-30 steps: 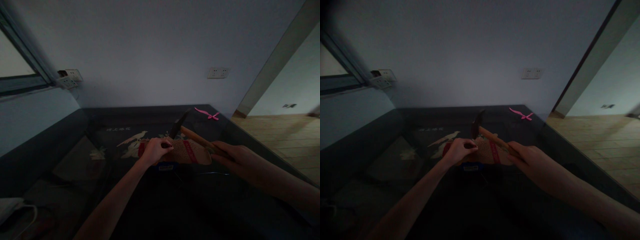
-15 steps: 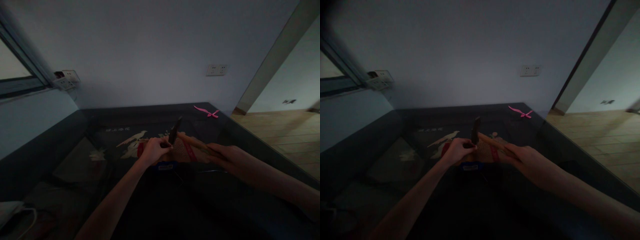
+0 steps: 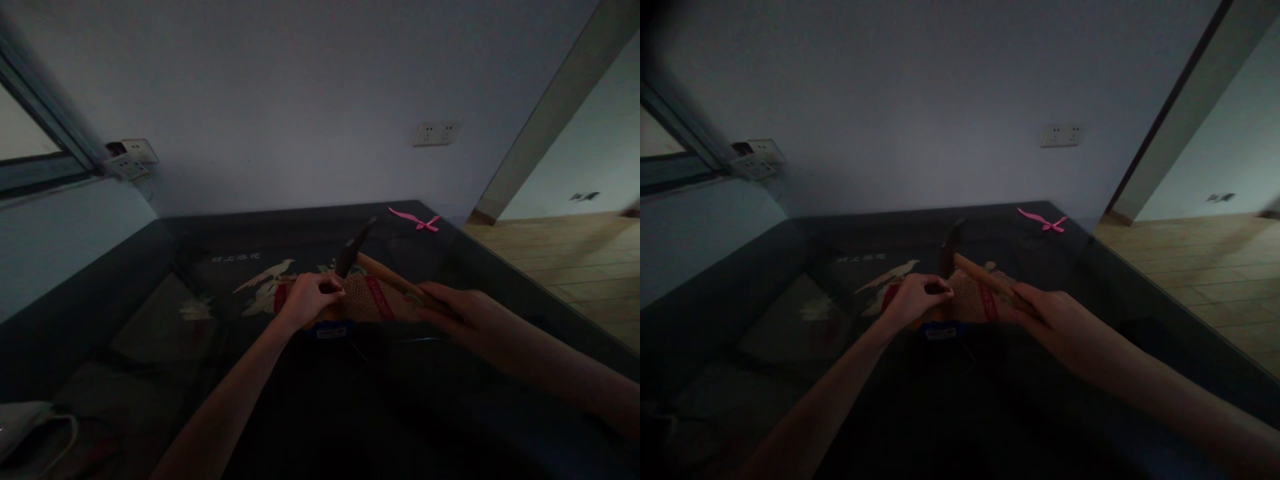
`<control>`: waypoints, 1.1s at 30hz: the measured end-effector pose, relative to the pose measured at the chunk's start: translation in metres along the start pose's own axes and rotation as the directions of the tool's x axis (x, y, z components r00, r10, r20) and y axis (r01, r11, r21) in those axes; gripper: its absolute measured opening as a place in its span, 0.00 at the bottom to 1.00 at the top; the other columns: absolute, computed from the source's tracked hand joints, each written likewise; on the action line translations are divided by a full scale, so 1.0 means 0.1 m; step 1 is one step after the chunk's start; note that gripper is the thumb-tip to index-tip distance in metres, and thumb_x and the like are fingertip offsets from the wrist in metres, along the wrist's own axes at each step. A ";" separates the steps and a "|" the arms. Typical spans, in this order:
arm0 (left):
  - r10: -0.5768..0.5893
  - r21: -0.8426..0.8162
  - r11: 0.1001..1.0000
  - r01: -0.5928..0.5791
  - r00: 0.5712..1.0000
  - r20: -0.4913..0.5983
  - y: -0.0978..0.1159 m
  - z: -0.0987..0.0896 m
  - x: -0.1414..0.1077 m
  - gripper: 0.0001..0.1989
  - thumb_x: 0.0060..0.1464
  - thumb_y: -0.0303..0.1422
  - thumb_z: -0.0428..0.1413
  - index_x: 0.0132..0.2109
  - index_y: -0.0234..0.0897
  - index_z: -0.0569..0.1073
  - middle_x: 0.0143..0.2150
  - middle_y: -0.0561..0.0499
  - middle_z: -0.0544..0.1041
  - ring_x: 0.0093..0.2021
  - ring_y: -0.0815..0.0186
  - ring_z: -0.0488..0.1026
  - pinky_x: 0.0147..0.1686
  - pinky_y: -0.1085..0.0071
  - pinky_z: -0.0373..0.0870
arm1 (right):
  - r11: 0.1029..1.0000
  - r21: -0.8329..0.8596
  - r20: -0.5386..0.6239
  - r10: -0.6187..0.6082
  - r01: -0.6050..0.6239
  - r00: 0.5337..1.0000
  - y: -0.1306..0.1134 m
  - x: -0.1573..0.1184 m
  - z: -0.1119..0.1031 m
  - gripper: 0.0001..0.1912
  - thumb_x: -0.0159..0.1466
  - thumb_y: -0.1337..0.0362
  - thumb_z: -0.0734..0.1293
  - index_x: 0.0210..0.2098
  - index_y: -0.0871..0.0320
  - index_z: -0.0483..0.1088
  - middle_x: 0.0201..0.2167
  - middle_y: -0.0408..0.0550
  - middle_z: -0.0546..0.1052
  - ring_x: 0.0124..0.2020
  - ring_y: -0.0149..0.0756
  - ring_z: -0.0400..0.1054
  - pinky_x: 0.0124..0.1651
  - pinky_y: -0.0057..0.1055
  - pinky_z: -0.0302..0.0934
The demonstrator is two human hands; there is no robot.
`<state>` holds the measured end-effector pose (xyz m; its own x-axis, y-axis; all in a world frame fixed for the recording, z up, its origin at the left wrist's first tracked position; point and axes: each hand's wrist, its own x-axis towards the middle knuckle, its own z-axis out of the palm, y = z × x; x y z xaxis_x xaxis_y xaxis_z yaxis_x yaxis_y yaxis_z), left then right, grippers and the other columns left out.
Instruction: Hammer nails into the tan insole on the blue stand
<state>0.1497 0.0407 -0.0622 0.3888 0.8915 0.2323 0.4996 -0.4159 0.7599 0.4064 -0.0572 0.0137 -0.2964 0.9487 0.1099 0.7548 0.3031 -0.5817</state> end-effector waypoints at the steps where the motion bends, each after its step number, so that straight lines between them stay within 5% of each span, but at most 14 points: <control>1: -0.012 0.005 1.000 0.011 1.000 0.012 0.00 0.00 0.00 0.04 0.51 0.30 0.62 0.34 0.35 0.80 0.34 0.49 0.83 0.36 0.60 0.79 0.38 0.68 0.71 | 1.000 -0.006 0.029 -0.007 0.007 1.000 0.00 0.00 0.00 0.14 0.64 0.56 0.61 0.40 0.54 0.74 0.28 0.47 0.79 0.22 0.35 0.70 0.26 0.30 0.61; 4: -0.012 -0.006 1.000 0.012 1.000 0.017 -0.02 0.00 0.00 0.05 0.50 0.31 0.62 0.35 0.36 0.81 0.35 0.49 0.83 0.37 0.59 0.79 0.38 0.67 0.71 | 0.999 -0.032 0.082 -0.012 0.015 0.997 -0.02 0.01 -0.01 0.15 0.64 0.57 0.60 0.44 0.55 0.73 0.33 0.49 0.81 0.29 0.38 0.74 0.31 0.32 0.64; 10: 0.001 -0.026 1.000 -0.001 1.000 0.001 -0.06 0.02 0.00 0.04 0.50 0.32 0.62 0.33 0.36 0.80 0.32 0.50 0.82 0.36 0.59 0.79 0.38 0.67 0.71 | 0.998 -0.066 0.039 -0.019 0.022 0.999 0.00 0.02 -0.02 0.14 0.65 0.55 0.59 0.36 0.55 0.73 0.25 0.47 0.78 0.21 0.35 0.69 0.24 0.31 0.60; 15: -0.022 -0.027 0.999 0.023 1.000 0.013 -0.06 0.02 0.01 0.05 0.50 0.31 0.62 0.34 0.36 0.80 0.35 0.49 0.83 0.37 0.59 0.79 0.39 0.68 0.71 | 1.000 -0.027 0.073 -0.009 0.011 0.997 0.00 0.02 0.00 0.17 0.65 0.55 0.60 0.46 0.55 0.73 0.35 0.50 0.81 0.30 0.40 0.75 0.32 0.33 0.65; 28: 0.007 -0.022 1.000 -0.007 1.000 -0.003 -0.07 0.02 0.01 0.04 0.51 0.32 0.62 0.33 0.36 0.80 0.33 0.50 0.82 0.35 0.60 0.79 0.38 0.68 0.70 | 1.000 -0.013 0.006 -0.013 0.013 1.000 0.00 0.01 0.01 0.16 0.65 0.53 0.60 0.41 0.55 0.74 0.29 0.49 0.79 0.24 0.37 0.71 0.27 0.32 0.63; 33: -0.046 -0.010 0.999 0.046 0.999 0.029 -0.04 0.02 0.00 0.05 0.50 0.31 0.62 0.36 0.35 0.81 0.35 0.48 0.83 0.37 0.58 0.79 0.36 0.67 0.70 | 1.000 -0.022 0.106 0.000 0.002 0.994 -0.04 0.01 0.01 0.16 0.64 0.56 0.59 0.43 0.55 0.73 0.32 0.50 0.80 0.28 0.40 0.73 0.31 0.34 0.64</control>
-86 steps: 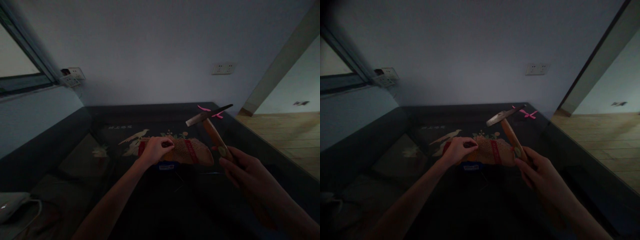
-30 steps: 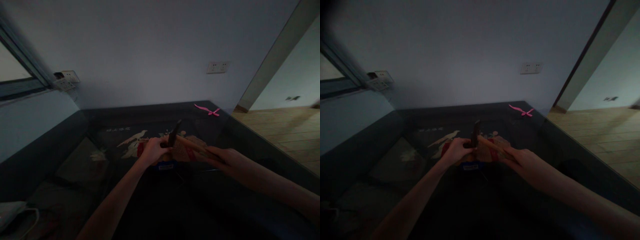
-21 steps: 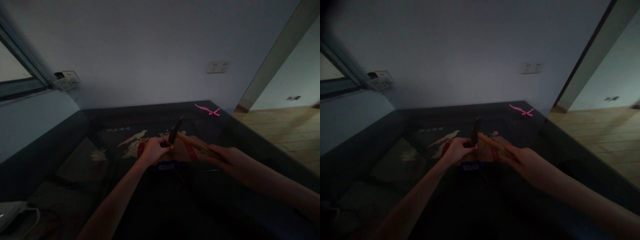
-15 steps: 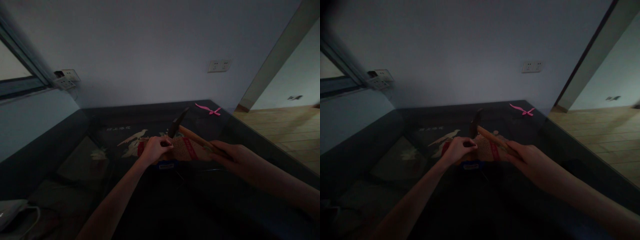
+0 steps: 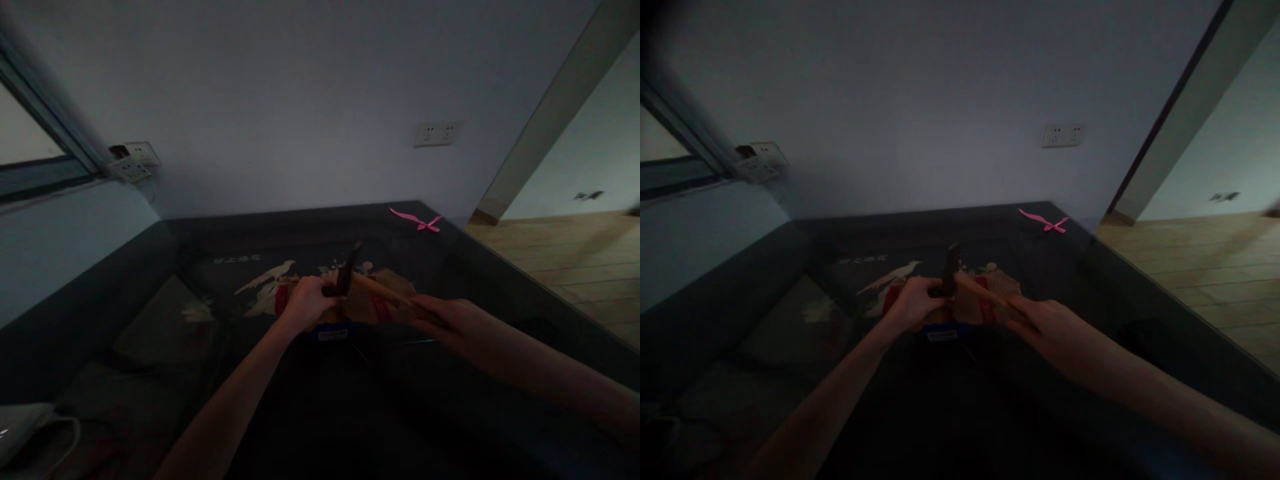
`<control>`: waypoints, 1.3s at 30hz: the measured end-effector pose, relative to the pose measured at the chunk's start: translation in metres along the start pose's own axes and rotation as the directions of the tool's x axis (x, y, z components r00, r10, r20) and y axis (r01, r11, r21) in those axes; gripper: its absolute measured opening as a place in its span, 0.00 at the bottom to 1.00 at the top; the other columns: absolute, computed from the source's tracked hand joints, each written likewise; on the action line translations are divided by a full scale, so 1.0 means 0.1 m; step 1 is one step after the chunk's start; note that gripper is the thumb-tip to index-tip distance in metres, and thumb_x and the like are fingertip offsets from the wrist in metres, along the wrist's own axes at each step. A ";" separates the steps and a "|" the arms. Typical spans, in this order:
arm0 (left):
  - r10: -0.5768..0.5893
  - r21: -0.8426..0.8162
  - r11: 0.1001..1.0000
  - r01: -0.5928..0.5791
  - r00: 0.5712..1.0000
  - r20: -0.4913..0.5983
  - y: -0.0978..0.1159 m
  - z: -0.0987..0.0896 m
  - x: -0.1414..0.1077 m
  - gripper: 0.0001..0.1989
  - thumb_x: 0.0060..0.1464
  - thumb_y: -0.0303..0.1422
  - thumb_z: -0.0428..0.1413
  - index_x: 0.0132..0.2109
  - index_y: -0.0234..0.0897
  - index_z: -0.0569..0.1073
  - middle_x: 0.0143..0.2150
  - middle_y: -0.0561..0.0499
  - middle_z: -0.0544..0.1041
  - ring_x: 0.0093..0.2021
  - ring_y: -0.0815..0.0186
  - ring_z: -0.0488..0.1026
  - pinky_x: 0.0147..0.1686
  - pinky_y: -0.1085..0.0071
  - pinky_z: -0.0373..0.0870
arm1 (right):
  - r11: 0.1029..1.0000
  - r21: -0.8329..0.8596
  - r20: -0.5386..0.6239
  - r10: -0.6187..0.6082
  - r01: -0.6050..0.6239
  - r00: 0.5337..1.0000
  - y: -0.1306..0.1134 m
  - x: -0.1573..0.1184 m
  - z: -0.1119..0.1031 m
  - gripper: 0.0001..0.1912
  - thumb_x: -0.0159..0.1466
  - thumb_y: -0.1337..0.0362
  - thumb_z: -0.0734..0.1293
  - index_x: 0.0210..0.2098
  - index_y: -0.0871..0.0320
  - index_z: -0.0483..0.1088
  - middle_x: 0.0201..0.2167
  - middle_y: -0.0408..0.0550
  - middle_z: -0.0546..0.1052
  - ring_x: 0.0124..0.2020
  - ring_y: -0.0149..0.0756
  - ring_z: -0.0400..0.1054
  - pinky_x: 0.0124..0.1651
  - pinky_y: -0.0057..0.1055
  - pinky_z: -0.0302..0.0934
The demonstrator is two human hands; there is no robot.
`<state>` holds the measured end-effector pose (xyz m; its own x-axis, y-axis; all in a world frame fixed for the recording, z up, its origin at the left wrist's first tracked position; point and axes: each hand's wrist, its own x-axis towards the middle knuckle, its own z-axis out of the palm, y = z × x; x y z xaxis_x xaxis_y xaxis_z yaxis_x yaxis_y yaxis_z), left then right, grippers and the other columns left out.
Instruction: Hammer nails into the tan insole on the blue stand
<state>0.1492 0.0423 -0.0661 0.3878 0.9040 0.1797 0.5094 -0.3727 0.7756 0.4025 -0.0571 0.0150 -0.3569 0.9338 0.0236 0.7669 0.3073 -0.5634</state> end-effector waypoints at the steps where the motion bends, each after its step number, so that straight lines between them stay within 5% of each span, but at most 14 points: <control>1: -0.006 -0.001 1.000 0.006 1.000 0.003 0.00 0.00 0.00 0.05 0.50 0.31 0.62 0.36 0.35 0.81 0.35 0.48 0.83 0.37 0.58 0.79 0.36 0.67 0.70 | 1.000 0.000 0.003 0.001 -0.001 1.000 0.00 0.00 0.00 0.15 0.64 0.56 0.59 0.42 0.55 0.73 0.32 0.50 0.80 0.28 0.39 0.73 0.30 0.33 0.63; 5: 0.040 0.000 0.999 -0.040 0.999 -0.026 0.00 0.00 0.00 0.02 0.50 0.30 0.62 0.32 0.37 0.80 0.32 0.50 0.82 0.35 0.60 0.78 0.37 0.68 0.70 | 0.999 0.030 -0.057 0.017 -0.016 0.998 -0.03 0.00 -0.03 0.16 0.64 0.52 0.59 0.39 0.54 0.72 0.25 0.46 0.75 0.22 0.35 0.68 0.25 0.30 0.59; 9: 0.066 0.007 0.998 -0.066 0.997 -0.049 -0.01 0.00 0.01 0.02 0.50 0.30 0.63 0.31 0.37 0.80 0.32 0.51 0.81 0.35 0.61 0.78 0.38 0.68 0.70 | 0.983 0.143 0.032 0.108 -0.111 0.994 -0.07 0.07 0.01 0.18 0.65 0.50 0.59 0.41 0.56 0.70 0.19 0.41 0.68 0.19 0.33 0.63 0.21 0.29 0.56; 14: 0.075 0.001 0.997 -0.075 0.996 -0.042 0.02 -0.02 0.00 0.03 0.51 0.31 0.62 0.32 0.36 0.79 0.32 0.51 0.81 0.34 0.61 0.77 0.36 0.69 0.69 | 0.963 0.265 0.033 0.027 -0.035 0.999 -0.01 0.20 0.11 0.15 0.65 0.53 0.61 0.40 0.57 0.70 0.30 0.45 0.73 0.30 0.36 0.68 0.30 0.30 0.61; 19: 0.086 -0.020 0.996 -0.087 0.996 -0.029 0.02 -0.04 0.00 0.04 0.51 0.33 0.62 0.31 0.36 0.79 0.32 0.52 0.81 0.34 0.62 0.77 0.37 0.69 0.70 | 0.945 0.325 -0.029 -0.032 0.039 0.999 0.09 0.27 0.15 0.13 0.65 0.53 0.61 0.36 0.55 0.69 0.28 0.43 0.70 0.29 0.36 0.65 0.30 0.30 0.60; 39: 0.032 -0.114 0.993 -0.032 0.999 0.000 0.03 -0.06 0.00 0.04 0.52 0.32 0.61 0.33 0.36 0.79 0.33 0.50 0.81 0.36 0.60 0.78 0.39 0.66 0.72 | 0.852 0.523 -0.029 0.041 -0.020 0.999 0.51 0.26 0.53 0.19 0.65 0.51 0.64 0.47 0.58 0.71 0.36 0.48 0.76 0.36 0.40 0.70 0.37 0.35 0.65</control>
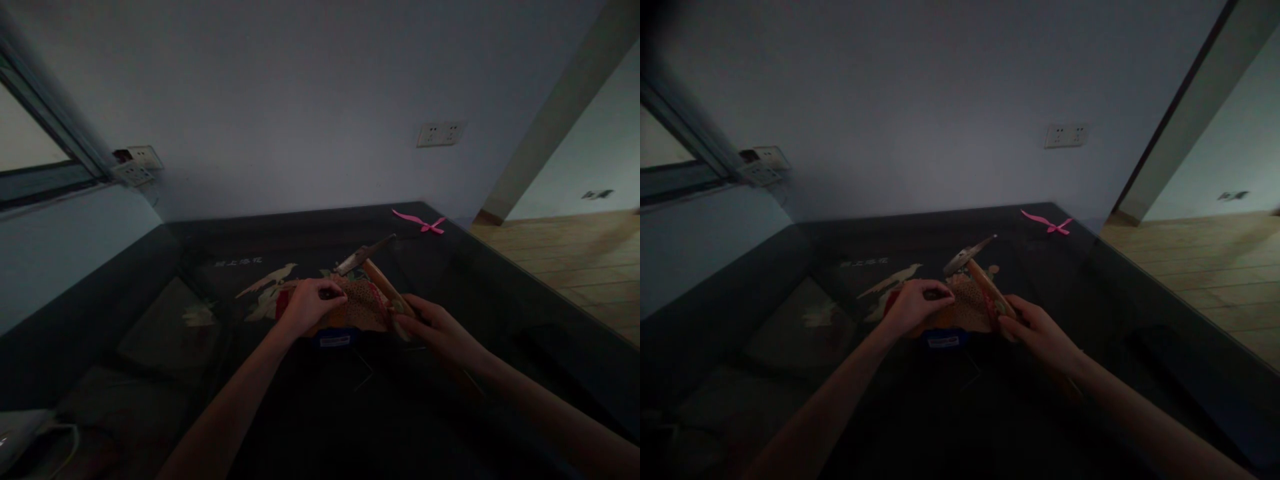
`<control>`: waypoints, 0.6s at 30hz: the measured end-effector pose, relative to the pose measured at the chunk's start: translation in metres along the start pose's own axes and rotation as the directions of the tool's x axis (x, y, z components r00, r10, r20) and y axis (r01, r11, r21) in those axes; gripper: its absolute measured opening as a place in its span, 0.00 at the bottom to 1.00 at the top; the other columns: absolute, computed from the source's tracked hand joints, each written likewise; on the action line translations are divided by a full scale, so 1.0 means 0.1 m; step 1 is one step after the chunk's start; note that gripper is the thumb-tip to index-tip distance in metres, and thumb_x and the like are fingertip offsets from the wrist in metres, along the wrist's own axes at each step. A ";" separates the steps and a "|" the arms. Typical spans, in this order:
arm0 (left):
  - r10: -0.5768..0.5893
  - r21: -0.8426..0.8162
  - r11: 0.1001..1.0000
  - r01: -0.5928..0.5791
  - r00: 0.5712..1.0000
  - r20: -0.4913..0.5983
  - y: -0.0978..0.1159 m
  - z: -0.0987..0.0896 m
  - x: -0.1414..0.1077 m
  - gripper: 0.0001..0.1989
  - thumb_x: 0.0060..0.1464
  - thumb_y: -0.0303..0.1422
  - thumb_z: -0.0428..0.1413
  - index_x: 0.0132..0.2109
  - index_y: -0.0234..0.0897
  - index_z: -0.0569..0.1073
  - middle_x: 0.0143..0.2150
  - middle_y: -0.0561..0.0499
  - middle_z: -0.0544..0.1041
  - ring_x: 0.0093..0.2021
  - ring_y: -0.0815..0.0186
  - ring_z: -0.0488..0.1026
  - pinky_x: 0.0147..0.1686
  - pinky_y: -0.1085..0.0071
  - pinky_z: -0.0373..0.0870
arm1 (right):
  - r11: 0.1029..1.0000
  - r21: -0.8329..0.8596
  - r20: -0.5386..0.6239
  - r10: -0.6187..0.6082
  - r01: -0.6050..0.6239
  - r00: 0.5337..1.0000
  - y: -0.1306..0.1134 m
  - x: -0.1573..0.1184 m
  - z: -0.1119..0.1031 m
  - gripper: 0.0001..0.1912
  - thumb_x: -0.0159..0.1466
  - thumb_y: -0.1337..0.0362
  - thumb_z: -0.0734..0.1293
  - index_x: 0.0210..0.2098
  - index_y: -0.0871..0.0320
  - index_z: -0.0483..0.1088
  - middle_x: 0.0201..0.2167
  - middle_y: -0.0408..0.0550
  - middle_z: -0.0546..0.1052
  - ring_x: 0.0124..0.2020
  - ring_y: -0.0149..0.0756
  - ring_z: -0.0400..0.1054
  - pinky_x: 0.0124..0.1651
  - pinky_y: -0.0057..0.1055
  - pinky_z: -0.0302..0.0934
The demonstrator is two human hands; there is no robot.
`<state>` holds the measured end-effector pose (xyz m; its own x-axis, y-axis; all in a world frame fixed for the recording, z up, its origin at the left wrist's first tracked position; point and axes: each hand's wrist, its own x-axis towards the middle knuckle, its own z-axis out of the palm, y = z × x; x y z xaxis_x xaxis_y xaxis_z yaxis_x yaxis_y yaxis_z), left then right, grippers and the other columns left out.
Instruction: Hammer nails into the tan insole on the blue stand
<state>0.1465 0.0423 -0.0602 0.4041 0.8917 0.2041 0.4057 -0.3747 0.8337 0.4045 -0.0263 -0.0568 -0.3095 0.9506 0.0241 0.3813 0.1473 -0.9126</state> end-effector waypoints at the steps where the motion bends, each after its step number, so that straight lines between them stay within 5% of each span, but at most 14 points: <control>1: -0.002 -0.003 1.000 0.003 1.000 0.004 0.01 0.00 0.00 0.04 0.52 0.32 0.61 0.33 0.37 0.79 0.34 0.50 0.82 0.36 0.60 0.78 0.39 0.66 0.72 | 1.000 -0.002 -0.003 -0.004 0.004 1.000 0.00 0.00 0.00 0.19 0.65 0.51 0.64 0.47 0.58 0.71 0.36 0.48 0.76 0.36 0.40 0.70 0.37 0.35 0.65; 18: 0.030 0.014 0.999 -0.031 0.999 0.016 -0.05 0.01 0.01 0.05 0.54 0.33 0.60 0.37 0.37 0.80 0.39 0.49 0.83 0.41 0.59 0.78 0.44 0.65 0.72 | 1.000 -0.024 -0.020 -0.016 0.016 1.000 -0.01 -0.01 -0.03 0.20 0.65 0.51 0.63 0.49 0.58 0.70 0.39 0.49 0.77 0.39 0.41 0.71 0.39 0.36 0.66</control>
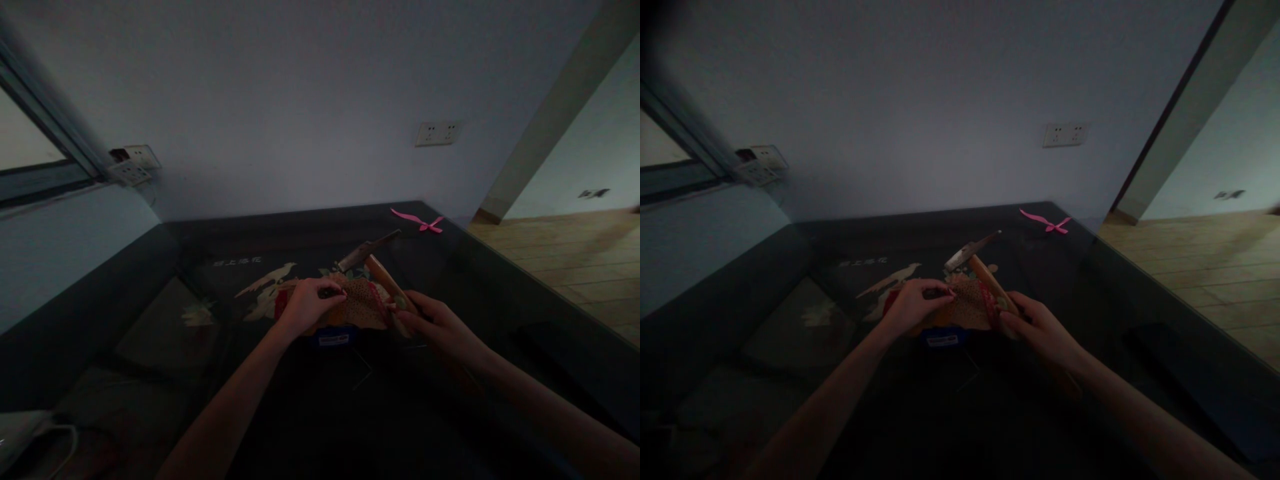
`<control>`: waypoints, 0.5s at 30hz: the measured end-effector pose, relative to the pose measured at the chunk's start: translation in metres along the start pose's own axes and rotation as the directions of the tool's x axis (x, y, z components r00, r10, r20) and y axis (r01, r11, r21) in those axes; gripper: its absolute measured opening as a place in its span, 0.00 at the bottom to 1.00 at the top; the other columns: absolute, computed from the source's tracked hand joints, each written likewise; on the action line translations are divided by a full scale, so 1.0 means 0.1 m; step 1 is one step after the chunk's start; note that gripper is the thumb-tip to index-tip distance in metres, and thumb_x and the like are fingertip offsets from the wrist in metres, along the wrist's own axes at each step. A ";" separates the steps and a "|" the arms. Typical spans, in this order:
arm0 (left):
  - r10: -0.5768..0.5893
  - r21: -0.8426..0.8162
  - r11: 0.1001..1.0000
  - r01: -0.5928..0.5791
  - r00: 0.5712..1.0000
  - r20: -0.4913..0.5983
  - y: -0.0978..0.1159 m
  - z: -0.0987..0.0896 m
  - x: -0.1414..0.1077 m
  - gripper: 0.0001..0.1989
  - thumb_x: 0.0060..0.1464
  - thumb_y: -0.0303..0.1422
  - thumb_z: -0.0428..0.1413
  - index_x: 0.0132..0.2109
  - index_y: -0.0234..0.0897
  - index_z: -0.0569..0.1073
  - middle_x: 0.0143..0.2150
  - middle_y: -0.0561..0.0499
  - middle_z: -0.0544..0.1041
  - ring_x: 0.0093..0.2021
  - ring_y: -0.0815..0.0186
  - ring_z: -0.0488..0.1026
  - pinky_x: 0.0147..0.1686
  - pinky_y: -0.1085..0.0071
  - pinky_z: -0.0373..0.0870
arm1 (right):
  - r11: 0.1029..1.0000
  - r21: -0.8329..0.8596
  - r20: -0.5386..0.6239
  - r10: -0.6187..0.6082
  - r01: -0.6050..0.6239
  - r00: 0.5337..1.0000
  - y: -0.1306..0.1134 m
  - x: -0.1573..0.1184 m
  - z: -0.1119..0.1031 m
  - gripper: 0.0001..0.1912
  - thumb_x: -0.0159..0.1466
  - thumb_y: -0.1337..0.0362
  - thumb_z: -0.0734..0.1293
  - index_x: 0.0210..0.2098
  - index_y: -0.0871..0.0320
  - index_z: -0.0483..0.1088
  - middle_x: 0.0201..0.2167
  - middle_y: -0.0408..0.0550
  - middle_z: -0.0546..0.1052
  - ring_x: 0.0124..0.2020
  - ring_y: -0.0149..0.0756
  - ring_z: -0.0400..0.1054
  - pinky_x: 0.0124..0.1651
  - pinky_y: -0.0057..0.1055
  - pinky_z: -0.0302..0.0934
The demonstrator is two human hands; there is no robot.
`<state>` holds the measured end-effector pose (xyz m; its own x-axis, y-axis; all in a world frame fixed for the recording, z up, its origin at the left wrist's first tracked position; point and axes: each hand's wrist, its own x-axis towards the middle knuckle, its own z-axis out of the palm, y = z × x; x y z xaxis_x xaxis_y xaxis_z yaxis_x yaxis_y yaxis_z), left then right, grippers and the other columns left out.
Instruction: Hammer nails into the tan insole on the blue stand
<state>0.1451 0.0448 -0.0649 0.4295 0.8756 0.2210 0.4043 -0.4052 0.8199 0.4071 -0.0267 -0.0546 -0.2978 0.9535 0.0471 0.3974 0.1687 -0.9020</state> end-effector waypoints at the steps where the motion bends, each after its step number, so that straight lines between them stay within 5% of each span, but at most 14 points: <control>1: 0.000 0.028 1.000 0.000 1.000 -0.004 0.02 0.00 0.00 0.05 0.54 0.32 0.60 0.36 0.37 0.80 0.38 0.49 0.82 0.40 0.59 0.78 0.43 0.65 0.71 | 1.000 -0.003 -0.006 0.002 -0.002 1.000 -0.01 0.00 0.00 0.20 0.65 0.51 0.63 0.49 0.57 0.71 0.39 0.49 0.77 0.38 0.41 0.71 0.38 0.36 0.66; 15: 0.023 0.075 0.997 -0.022 1.000 -0.019 0.12 -0.02 -0.03 0.03 0.54 0.30 0.59 0.33 0.38 0.79 0.35 0.51 0.82 0.37 0.61 0.77 0.40 0.68 0.70 | 1.000 -0.017 -0.034 -0.013 0.013 0.999 -0.08 -0.01 -0.02 0.19 0.65 0.52 0.63 0.49 0.57 0.72 0.39 0.49 0.78 0.38 0.42 0.72 0.38 0.38 0.67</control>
<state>0.1470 0.0381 -0.0549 0.4234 0.8707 0.2502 0.4546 -0.4430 0.7727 0.4062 -0.0286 -0.0467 -0.2736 0.9590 0.0737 0.4086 0.1853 -0.8937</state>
